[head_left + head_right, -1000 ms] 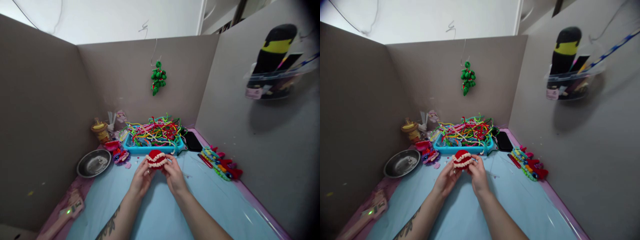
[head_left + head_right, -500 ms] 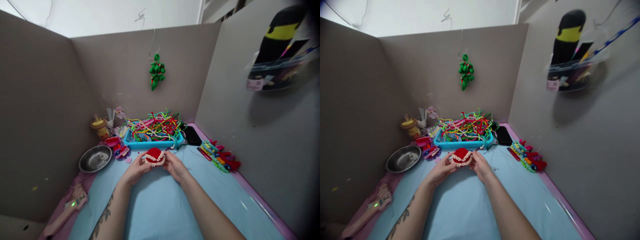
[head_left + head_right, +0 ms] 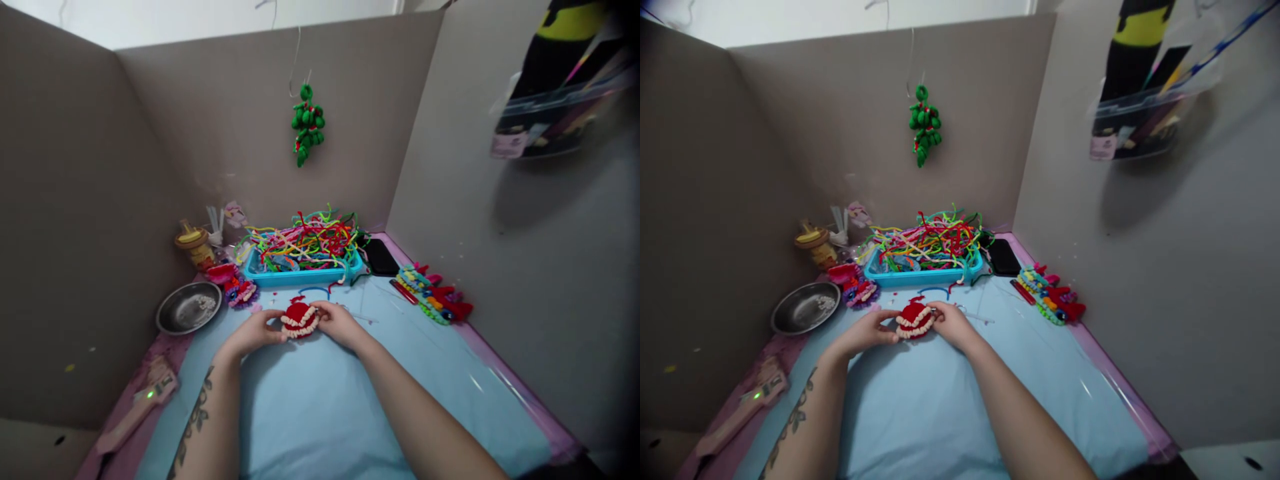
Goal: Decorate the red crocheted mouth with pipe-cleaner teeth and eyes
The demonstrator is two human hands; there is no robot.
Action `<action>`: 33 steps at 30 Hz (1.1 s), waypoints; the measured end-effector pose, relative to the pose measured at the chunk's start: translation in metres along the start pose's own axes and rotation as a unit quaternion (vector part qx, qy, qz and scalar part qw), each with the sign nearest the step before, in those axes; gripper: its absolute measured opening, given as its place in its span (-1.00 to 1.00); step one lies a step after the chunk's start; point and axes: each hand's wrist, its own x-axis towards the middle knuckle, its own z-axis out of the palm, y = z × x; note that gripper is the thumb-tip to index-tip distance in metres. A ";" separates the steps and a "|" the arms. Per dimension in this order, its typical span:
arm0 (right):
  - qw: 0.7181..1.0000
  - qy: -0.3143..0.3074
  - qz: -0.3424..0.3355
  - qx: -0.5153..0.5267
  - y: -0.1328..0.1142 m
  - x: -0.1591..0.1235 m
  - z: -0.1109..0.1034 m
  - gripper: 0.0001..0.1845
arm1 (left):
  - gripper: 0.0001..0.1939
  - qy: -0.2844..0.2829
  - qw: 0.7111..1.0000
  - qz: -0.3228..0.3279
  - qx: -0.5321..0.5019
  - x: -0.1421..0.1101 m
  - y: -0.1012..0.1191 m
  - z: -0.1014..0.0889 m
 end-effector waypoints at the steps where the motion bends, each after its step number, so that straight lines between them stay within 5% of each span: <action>1: 0.999 0.011 -0.006 -0.041 0.001 0.001 0.000 -0.58 | -0.43 0.017 0.999 -0.010 0.038 0.000 -0.001 -0.002; 5: 0.992 0.053 -0.022 -0.114 0.006 0.002 -0.006 -0.53 | -0.25 0.073 0.989 0.004 0.131 -0.002 -0.006 -0.009; 13: 0.968 0.101 -0.077 -0.217 0.011 0.002 -0.014 -0.51 | -0.05 0.070 0.969 0.130 0.197 0.007 -0.011 0.002; 25: 0.952 0.073 -0.071 -0.290 0.003 -0.007 -0.017 -0.61 | 0.16 0.056 0.976 0.137 0.161 0.016 -0.029 0.019; 29: 0.954 0.096 -0.103 -0.263 0.003 -0.007 -0.011 -0.63 | 0.02 0.080 0.974 0.168 0.128 0.013 -0.020 0.018; 33: 0.961 0.163 -0.116 -0.190 0.000 -0.011 -0.006 -0.69 | -0.46 0.226 0.955 0.191 0.037 0.014 -0.012 0.015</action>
